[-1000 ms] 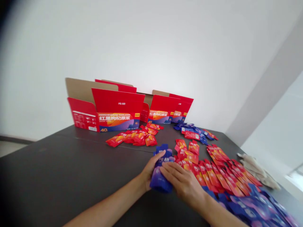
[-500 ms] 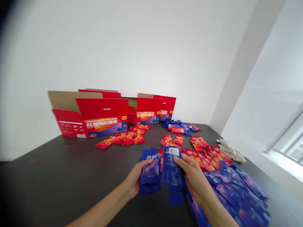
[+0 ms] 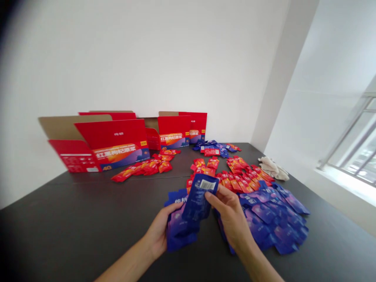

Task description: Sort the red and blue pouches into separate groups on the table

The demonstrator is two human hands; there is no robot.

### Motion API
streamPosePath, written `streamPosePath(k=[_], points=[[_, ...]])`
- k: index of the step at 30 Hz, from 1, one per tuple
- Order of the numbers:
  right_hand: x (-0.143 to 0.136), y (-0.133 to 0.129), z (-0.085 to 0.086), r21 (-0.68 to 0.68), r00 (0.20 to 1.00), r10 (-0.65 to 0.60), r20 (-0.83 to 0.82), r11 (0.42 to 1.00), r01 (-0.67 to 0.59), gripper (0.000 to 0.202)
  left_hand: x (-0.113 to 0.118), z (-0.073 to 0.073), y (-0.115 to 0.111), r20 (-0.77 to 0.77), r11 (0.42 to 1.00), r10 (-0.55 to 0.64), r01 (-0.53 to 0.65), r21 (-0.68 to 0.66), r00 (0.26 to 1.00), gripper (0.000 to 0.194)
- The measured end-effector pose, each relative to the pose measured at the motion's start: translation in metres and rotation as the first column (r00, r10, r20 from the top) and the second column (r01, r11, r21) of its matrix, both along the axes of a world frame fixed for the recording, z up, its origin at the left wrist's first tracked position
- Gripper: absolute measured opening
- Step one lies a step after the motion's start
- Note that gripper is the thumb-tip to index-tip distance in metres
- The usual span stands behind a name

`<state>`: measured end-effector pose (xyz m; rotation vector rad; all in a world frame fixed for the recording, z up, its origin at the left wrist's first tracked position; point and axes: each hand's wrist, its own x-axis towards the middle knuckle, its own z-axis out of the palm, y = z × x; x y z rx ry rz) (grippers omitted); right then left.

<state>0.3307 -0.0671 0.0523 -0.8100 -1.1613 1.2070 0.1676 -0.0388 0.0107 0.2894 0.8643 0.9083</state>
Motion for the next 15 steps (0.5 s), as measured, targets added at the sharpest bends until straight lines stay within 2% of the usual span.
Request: streamPosePath(k=[4,6,9,11,13,15], points=[[0.004,-0.025,-0.01,0.264,0.959,-0.195,0.206,0.955,0.138,0.013,0.003,-0.009,-0.008,0.036,0.999,-0.001,0.003,-0.051,0.999,0.02],[0.005,-0.037,-0.016,0.377,0.906,-0.332,0.264,0.9,0.22,0.01,0.006,-0.013,-0.011,0.036,0.999,0.005,-0.003,-0.053,0.999,0.019],[0.005,-0.045,-0.02,0.525,0.845,-0.489,0.219,0.789,0.32,0.017,0.011,-0.018,-0.012,-0.012,0.999,-0.021,0.02,-0.046,1.0,0.017],[0.006,-0.046,-0.023,0.586,0.85,-0.471,0.238,0.767,0.261,0.022,0.017,-0.021,-0.012,-0.059,0.999,-0.03,0.032,0.028,0.998,0.015],[0.008,-0.047,-0.03,0.604,0.853,-0.376,0.362,0.792,0.093,0.026,0.025,-0.023,-0.01,-0.117,0.988,-0.007,0.024,0.151,0.993,0.012],[0.012,-0.051,-0.043,0.571,0.801,-0.301,0.518,0.818,-0.061,0.029,0.034,-0.026,-0.008,-0.164,0.967,0.036,0.007,0.256,0.986,0.012]])
